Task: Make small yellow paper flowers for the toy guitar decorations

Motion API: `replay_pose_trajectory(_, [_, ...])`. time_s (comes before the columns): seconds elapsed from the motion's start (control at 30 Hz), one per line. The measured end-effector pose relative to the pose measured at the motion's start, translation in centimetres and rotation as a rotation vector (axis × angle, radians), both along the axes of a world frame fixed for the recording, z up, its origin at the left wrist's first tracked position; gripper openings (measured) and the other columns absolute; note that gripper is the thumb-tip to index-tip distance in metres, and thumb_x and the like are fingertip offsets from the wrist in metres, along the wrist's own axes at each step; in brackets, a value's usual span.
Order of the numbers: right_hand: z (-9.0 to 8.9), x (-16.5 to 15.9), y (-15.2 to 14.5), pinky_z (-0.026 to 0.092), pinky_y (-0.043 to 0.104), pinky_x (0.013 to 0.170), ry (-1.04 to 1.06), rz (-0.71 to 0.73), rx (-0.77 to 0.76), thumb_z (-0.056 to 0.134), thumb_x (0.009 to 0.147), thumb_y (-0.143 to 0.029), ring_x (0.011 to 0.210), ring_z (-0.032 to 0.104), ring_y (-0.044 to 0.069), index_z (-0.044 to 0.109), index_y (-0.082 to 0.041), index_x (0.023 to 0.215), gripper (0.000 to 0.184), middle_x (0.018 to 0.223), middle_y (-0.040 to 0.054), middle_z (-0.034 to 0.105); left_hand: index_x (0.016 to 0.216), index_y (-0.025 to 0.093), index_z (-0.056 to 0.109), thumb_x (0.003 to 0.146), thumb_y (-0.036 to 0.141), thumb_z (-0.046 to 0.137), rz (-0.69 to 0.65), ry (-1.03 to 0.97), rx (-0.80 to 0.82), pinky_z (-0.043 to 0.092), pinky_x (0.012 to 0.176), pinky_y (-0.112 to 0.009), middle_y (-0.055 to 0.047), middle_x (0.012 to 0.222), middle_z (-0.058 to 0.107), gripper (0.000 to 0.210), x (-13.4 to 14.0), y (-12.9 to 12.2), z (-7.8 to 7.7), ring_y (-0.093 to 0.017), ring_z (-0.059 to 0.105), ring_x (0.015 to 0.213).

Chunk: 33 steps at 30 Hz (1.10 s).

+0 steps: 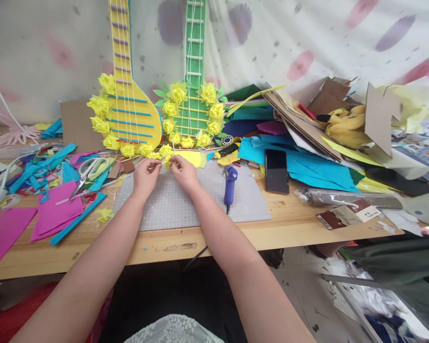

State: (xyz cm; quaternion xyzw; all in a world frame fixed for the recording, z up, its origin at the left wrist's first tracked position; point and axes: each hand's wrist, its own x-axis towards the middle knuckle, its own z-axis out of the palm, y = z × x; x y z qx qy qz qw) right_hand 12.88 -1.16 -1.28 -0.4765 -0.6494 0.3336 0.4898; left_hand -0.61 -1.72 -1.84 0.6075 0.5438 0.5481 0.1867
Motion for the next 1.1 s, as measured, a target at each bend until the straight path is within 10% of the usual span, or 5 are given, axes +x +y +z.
replay_pose_trajectory(0.23, [0.2,-0.2,-0.6,0.043,0.028,0.067,-0.292,-0.073,0.212,0.052,0.071,-0.019,0.079,0.051,0.016,0.049,-0.022,0.09,0.019,0.087,0.0005,0.062,0.076,0.017,0.063,0.068,0.028,0.058,0.029,-0.225,-0.138,0.048,0.065,-0.027,-0.003,0.074,0.063,0.014,1.1,0.2,-0.7,-0.014,0.059,0.066])
replay_pose_trajectory(0.7, [-0.4,0.4,0.1,0.039,0.026,0.062,-0.318,-0.036,0.065,0.049,0.068,-0.017,0.068,0.051,0.011,0.043,-0.022,0.092,0.026,0.081,-0.0027,0.06,0.095,0.02,0.059,0.06,0.004,0.052,-0.098,0.4,-0.022,0.04,0.092,-0.036,-0.007,0.108,0.053,0.04,-2.5,0.1,1.0,-0.022,0.046,0.109])
replay_pose_trajectory(1.1, [-1.5,0.2,1.0,0.044,0.03,0.073,-0.075,0.048,-0.12,0.045,0.058,-0.005,0.068,0.054,0.011,0.043,-0.021,0.09,0.036,0.077,-0.0031,0.059,0.119,0.021,0.04,0.063,0.014,0.061,-0.277,0.184,-0.235,0.047,0.081,-0.035,-0.01,0.115,0.054,0.061,-1.4,0.0,-0.3,-0.017,0.059,0.088])
